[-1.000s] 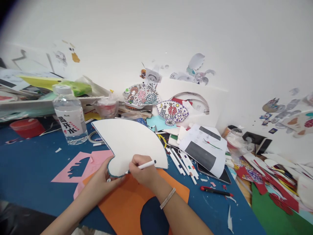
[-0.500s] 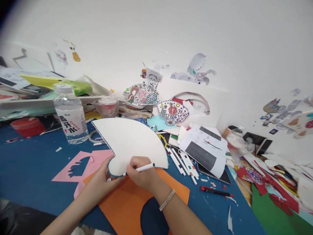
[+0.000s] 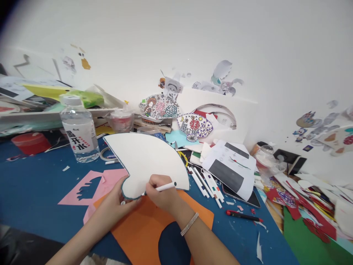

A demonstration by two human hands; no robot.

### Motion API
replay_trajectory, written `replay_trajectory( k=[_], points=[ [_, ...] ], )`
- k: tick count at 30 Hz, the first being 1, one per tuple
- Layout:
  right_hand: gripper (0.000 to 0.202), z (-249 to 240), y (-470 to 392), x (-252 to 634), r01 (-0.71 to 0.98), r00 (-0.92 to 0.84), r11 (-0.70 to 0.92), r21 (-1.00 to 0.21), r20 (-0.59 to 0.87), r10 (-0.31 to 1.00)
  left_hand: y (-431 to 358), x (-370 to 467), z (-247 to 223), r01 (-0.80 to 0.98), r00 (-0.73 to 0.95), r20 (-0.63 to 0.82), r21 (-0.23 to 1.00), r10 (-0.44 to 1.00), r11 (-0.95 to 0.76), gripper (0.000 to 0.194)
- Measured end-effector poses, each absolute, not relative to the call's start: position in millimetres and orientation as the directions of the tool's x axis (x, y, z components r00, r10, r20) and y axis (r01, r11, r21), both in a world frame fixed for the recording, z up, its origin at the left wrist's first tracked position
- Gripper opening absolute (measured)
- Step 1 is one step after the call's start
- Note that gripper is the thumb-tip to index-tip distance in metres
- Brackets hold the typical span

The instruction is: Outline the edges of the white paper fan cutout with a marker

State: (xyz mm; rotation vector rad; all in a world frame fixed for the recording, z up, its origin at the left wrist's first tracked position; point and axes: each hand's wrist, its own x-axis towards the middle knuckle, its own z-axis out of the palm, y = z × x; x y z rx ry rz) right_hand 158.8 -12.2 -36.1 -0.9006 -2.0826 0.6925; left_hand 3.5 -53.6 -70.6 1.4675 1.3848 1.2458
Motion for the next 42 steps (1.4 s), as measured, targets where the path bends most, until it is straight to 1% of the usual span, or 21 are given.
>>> replay_trajectory(
  k=[3, 5, 15, 19, 23, 28, 31, 34, 35, 37, 38, 40, 42],
  points=[
    [0.024, -37.4, -10.8, 159.0, 0.371, -0.48, 0.626, -0.686, 0.436, 0.761, -52.8, 3.4, -71.5, 0.257, -0.067, 0.154, 0.957, 0.986, -0.133, 0.061],
    [0.023, -38.0, -9.3, 159.4, 0.382, -0.455, 0.625, -0.681, 0.45, 0.769, -52.2, 3.4, -71.6, 0.251, -0.065, 0.159, 0.958, 0.985, -0.138, 0.062],
    [0.022, -38.1, -9.4, 159.9, 0.373, -0.424, 0.59, -0.716, 0.434, 0.795, -52.9, 3.0, -72.8, 0.245, -0.077, 0.145, 0.962, 0.986, -0.123, 0.063],
    [0.022, -37.2, -8.1, 160.6, 0.358, -0.429, 0.606, -0.711, 0.451, 0.783, -52.5, 3.1, -74.2, 0.241, -0.076, 0.155, 0.961, 0.985, -0.132, 0.063],
    [0.024, -37.1, -5.4, 161.5, 0.376, -0.378, 0.589, -0.715, 0.462, 0.802, -50.7, 3.6, -76.3, 0.262, -0.082, 0.156, 0.956, 0.984, -0.13, 0.064],
    [0.028, -39.4, -4.3, 162.2, 0.328, -0.343, 0.581, -0.745, 0.479, 0.808, -49.5, 3.0, -77.6, 0.274, -0.1, 0.158, 0.954, 0.982, -0.125, 0.065],
    [0.029, -36.1, 0.1, 167.1, 0.292, -0.224, 0.592, -0.751, 0.548, 0.806, -49.6, 2.1, -76.8, 0.263, -0.114, 0.152, 0.958, 0.982, -0.117, 0.068],
    [0.019, -29.6, 15.7, 181.6, 0.276, -0.046, 0.633, -0.724, 0.648, 0.76, -49.7, 0.3, -73.7, 0.212, -0.104, 0.125, 0.972, 0.987, -0.1, 0.075],
    [0.014, -27.7, 23.1, 188.9, 0.281, 0.021, 0.632, -0.722, 0.663, 0.748, -49.6, -0.5, -72.7, 0.192, -0.101, 0.118, 0.976, 0.988, -0.097, 0.076],
    [0.017, -25.7, 38.5, 205.8, 0.32, 0.149, 0.601, -0.732, 0.666, 0.731, -49.2, -1.9, -71.3, 0.166, -0.1, 0.118, 0.981, 0.988, -0.1, 0.077],
    [0.02, -25.7, 45.1, 214.5, 0.354, 0.184, 0.565, -0.745, 0.648, 0.739, -48.9, -2.2, -71.1, 0.165, -0.103, 0.126, 0.98, 0.987, -0.108, 0.077],
    [0.025, -26.8, 53.9, 229.8, 0.387, 0.207, 0.521, -0.76, 0.623, 0.754, -48.9, -1.3, -71.0, 0.22, -0.096, 0.146, 0.968, 0.985, -0.122, 0.073],
    [0.027, -27.9, 56.0, 240.1, 0.4, 0.227, 0.514, -0.759, 0.625, 0.747, -50.2, 2.2, -70.3, 0.394, -0.065, 0.163, 0.911, 0.984, -0.125, 0.066]
  ],
)
